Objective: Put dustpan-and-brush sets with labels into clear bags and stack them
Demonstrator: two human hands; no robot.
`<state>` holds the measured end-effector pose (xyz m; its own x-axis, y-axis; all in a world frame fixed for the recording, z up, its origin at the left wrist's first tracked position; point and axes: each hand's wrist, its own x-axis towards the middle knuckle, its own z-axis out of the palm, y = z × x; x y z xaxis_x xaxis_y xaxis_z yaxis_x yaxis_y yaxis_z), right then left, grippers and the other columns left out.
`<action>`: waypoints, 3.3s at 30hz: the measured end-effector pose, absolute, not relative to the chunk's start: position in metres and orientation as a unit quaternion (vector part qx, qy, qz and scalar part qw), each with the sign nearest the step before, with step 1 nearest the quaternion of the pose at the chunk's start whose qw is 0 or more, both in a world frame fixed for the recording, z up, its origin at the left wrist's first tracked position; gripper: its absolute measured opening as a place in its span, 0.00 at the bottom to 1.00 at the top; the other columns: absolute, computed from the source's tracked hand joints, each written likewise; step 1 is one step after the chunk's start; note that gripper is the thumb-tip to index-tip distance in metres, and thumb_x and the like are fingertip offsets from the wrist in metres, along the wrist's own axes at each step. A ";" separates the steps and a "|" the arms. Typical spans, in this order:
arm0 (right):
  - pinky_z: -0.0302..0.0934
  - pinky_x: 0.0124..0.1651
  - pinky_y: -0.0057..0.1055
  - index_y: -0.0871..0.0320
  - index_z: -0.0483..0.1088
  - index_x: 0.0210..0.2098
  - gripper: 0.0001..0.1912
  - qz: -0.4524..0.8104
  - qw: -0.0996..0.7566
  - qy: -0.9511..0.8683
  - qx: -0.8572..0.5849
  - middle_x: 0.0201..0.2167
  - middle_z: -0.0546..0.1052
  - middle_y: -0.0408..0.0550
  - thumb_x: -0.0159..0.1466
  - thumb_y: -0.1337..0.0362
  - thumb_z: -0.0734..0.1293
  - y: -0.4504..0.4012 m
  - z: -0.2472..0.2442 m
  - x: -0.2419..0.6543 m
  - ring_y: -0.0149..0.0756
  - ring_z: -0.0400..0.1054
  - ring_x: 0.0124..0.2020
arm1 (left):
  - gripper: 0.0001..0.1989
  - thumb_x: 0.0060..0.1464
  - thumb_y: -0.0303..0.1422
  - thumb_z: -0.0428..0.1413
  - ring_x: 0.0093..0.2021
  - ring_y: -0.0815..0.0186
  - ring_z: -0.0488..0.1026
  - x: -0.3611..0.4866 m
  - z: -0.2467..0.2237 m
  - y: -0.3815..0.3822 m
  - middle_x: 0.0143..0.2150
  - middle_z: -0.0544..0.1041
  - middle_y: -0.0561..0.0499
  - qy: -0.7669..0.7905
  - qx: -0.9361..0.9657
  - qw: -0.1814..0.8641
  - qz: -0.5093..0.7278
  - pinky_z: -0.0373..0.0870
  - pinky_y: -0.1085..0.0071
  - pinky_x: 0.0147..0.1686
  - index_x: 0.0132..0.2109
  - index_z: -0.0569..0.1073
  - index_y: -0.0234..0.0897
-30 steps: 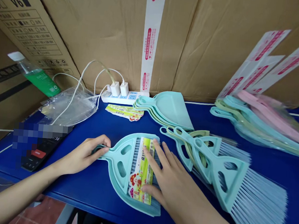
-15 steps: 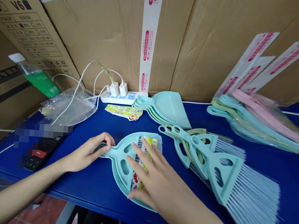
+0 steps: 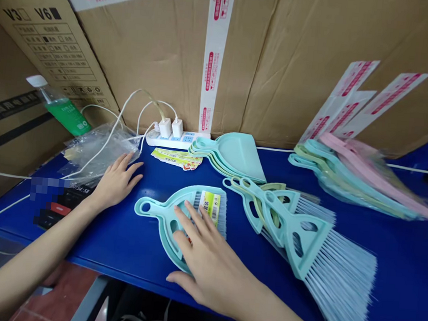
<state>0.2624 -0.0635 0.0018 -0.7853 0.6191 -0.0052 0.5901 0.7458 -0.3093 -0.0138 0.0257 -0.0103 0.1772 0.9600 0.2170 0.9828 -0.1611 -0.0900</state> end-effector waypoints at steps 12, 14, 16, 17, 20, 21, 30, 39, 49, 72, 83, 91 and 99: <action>0.53 0.67 0.56 0.61 0.73 0.41 0.10 0.124 0.132 -0.924 -0.337 0.66 0.64 0.61 0.65 0.62 0.63 -0.066 -0.009 0.260 0.56 0.48 0.70 | 0.19 0.63 0.32 0.46 0.56 0.48 0.72 -0.018 -0.006 0.022 0.58 0.75 0.36 -0.637 -0.757 0.132 -0.060 0.70 0.53 0.52 0.55 0.74 0.31; 0.53 0.67 0.56 0.60 0.73 0.41 0.10 0.124 0.136 -0.923 -0.339 0.66 0.64 0.60 0.65 0.62 0.63 -0.066 -0.010 0.260 0.56 0.48 0.70 | 0.19 0.62 0.30 0.45 0.55 0.49 0.72 -0.018 -0.005 0.021 0.56 0.77 0.39 -0.631 -0.760 0.141 -0.065 0.70 0.53 0.52 0.55 0.74 0.34; 0.54 0.67 0.55 0.60 0.73 0.41 0.10 0.120 0.137 -0.923 -0.339 0.66 0.64 0.60 0.65 0.62 0.64 -0.066 -0.011 0.260 0.56 0.49 0.70 | 0.19 0.62 0.30 0.45 0.55 0.50 0.72 -0.017 -0.003 0.019 0.57 0.76 0.41 -0.626 -0.762 0.147 -0.069 0.70 0.53 0.53 0.56 0.74 0.37; 0.54 0.67 0.55 0.60 0.73 0.41 0.10 0.118 0.134 -0.924 -0.339 0.67 0.63 0.60 0.65 0.62 0.63 -0.066 -0.012 0.260 0.56 0.49 0.70 | 0.20 0.62 0.29 0.45 0.56 0.50 0.71 -0.016 -0.003 0.019 0.58 0.76 0.41 -0.625 -0.763 0.149 -0.071 0.70 0.52 0.53 0.57 0.73 0.38; 0.55 0.66 0.56 0.60 0.73 0.41 0.10 0.106 0.122 -0.927 -0.338 0.67 0.63 0.61 0.65 0.62 0.63 -0.065 -0.012 0.259 0.57 0.49 0.70 | 0.22 0.62 0.29 0.45 0.59 0.47 0.68 -0.015 -0.001 0.018 0.61 0.72 0.39 -0.629 -0.757 0.158 -0.083 0.69 0.50 0.52 0.60 0.71 0.40; 0.56 0.66 0.56 0.60 0.73 0.41 0.10 0.102 0.117 -0.928 -0.337 0.67 0.63 0.62 0.65 0.62 0.63 -0.065 -0.012 0.259 0.57 0.49 0.70 | 0.22 0.62 0.29 0.45 0.59 0.46 0.67 -0.015 0.000 0.018 0.61 0.71 0.38 -0.631 -0.753 0.163 -0.090 0.70 0.49 0.52 0.60 0.71 0.40; 0.59 0.64 0.57 0.59 0.72 0.39 0.08 0.074 0.115 -0.933 -0.334 0.66 0.65 0.62 0.64 0.63 0.63 -0.065 -0.012 0.259 0.57 0.51 0.69 | 0.17 0.62 0.33 0.44 0.55 0.44 0.68 -0.024 -0.001 0.024 0.55 0.73 0.35 -0.635 -0.736 0.182 -0.151 0.67 0.46 0.55 0.50 0.74 0.33; 0.58 0.64 0.57 0.63 0.73 0.42 0.11 0.081 0.105 -0.934 -0.332 0.66 0.63 0.64 0.65 0.63 0.64 -0.066 -0.011 0.259 0.61 0.51 0.68 | 0.19 0.65 0.37 0.43 0.65 0.44 0.64 -0.024 -0.008 0.028 0.63 0.70 0.35 -0.657 -0.725 0.164 -0.123 0.67 0.48 0.56 0.55 0.70 0.34; 0.54 0.66 0.58 0.63 0.73 0.43 0.11 0.108 0.103 -0.930 -0.336 0.68 0.61 0.63 0.65 0.63 0.63 -0.066 -0.009 0.259 0.60 0.47 0.70 | 0.21 0.64 0.36 0.44 0.57 0.48 0.71 -0.024 -0.003 0.028 0.58 0.74 0.34 -0.645 -0.737 0.169 -0.114 0.68 0.54 0.54 0.57 0.71 0.30; 0.57 0.65 0.57 0.61 0.71 0.39 0.10 0.070 0.169 -0.921 -0.345 0.64 0.66 0.63 0.66 0.62 0.61 -0.065 -0.015 0.259 0.58 0.52 0.68 | 0.24 0.57 0.15 0.42 0.34 0.63 0.69 -0.015 0.016 -0.033 0.34 0.69 0.48 -0.414 -0.900 0.113 -0.079 0.70 0.69 0.33 0.42 0.79 0.40; 0.63 0.61 0.55 0.60 0.69 0.40 0.09 0.011 0.205 -0.908 -0.366 0.62 0.69 0.64 0.65 0.65 0.59 -0.064 -0.013 0.257 0.57 0.58 0.66 | 0.16 0.56 0.24 0.47 0.50 0.57 0.74 -0.026 0.022 -0.070 0.51 0.78 0.46 -0.400 -0.913 -0.030 -0.073 0.71 0.57 0.51 0.44 0.77 0.39; 0.64 0.61 0.53 0.59 0.72 0.41 0.10 0.007 0.186 -0.909 -0.373 0.61 0.71 0.61 0.64 0.64 0.61 -0.064 -0.017 0.257 0.55 0.62 0.64 | 0.19 0.68 0.35 0.41 0.30 0.63 0.75 0.002 0.029 -0.056 0.29 0.76 0.50 -0.468 -0.883 -0.012 -0.023 0.70 0.66 0.33 0.33 0.72 0.37; 0.60 0.63 0.54 0.61 0.73 0.44 0.13 0.020 0.181 -0.911 -0.370 0.61 0.71 0.61 0.65 0.62 0.61 -0.064 -0.020 0.260 0.54 0.62 0.63 | 0.11 0.61 0.24 0.44 0.32 0.57 0.79 0.029 0.026 -0.033 0.36 0.77 0.44 -0.537 -0.829 0.020 0.154 0.71 0.66 0.30 0.42 0.70 0.34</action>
